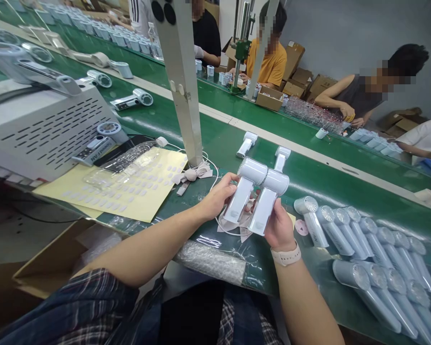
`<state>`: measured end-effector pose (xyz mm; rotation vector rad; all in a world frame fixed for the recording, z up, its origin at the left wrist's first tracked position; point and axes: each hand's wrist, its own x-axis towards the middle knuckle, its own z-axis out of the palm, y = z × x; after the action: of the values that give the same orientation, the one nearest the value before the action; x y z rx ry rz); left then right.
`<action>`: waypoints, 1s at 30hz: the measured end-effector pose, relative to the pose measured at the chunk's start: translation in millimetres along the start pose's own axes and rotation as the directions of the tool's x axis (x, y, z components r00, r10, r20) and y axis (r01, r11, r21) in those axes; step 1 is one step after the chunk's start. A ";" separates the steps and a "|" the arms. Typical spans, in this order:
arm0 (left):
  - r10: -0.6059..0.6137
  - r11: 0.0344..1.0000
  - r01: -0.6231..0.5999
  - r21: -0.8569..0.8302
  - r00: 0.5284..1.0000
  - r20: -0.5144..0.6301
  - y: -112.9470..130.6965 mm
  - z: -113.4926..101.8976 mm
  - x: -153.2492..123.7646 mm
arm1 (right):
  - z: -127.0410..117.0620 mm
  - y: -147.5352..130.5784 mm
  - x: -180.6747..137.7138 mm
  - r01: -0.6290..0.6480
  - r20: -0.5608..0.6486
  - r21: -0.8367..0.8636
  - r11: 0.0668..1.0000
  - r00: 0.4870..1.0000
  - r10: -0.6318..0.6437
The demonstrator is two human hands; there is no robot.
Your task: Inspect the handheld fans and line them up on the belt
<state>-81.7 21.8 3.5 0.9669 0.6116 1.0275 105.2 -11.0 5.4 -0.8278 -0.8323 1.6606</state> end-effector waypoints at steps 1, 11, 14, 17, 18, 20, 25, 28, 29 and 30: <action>0.014 1.000 -0.014 0.006 1.000 0.009 0.5 0.5 -0.9 | -0.8 0.3 -0.9 0.009 -0.001 -0.011 1.000 1.000 -0.009; 0.191 0.981 -0.193 -0.004 0.970 0.152 11.5 2.7 -13.2 | 5.3 -6.8 -9.6 0.179 -0.124 -0.058 0.982 0.975 -0.185; 0.160 0.987 -0.157 -0.030 0.971 0.176 10.3 4.3 -10.7 | 10.2 -8.9 -7.9 0.122 -0.094 -0.007 0.992 0.988 -0.122; 0.042 0.996 -0.022 -0.082 0.967 0.251 9.5 7.4 -9.2 | 12.7 -9.7 -6.4 0.037 -0.035 0.031 0.999 0.999 -0.036; 0.008 0.995 0.020 -0.097 0.961 0.278 9.8 8.5 -9.4 | 12.8 -9.8 -6.2 0.020 -0.020 0.036 0.999 1.000 -0.019; -0.025 0.990 0.066 -0.124 0.951 0.307 10.9 10.2 -10.4 | 12.1 -9.9 -6.1 0.006 -0.012 0.055 0.998 1.000 -0.005; -0.090 0.982 0.130 -0.135 0.959 0.270 10.7 9.4 -9.2 | 8.5 -10.0 -6.3 -0.014 0.009 0.105 0.994 1.000 0.013; -0.083 0.969 0.134 -0.208 0.968 0.237 8.8 7.5 -5.6 | 8.4 -10.4 -6.7 0.007 0.044 0.109 0.994 0.999 -0.011; -0.066 0.964 0.121 -0.235 0.971 0.228 8.6 7.1 -4.7 | 9.0 -10.8 -6.9 0.018 0.042 0.120 0.993 0.999 -0.023; -0.050 0.962 0.107 -0.253 0.973 0.224 8.7 6.8 -4.2 | 9.8 -11.3 -7.2 0.031 0.035 0.134 0.990 0.999 -0.036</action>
<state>-81.6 17.1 14.3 0.7989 0.3203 0.8923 103.9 -16.8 20.8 -0.6886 -0.7474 1.6867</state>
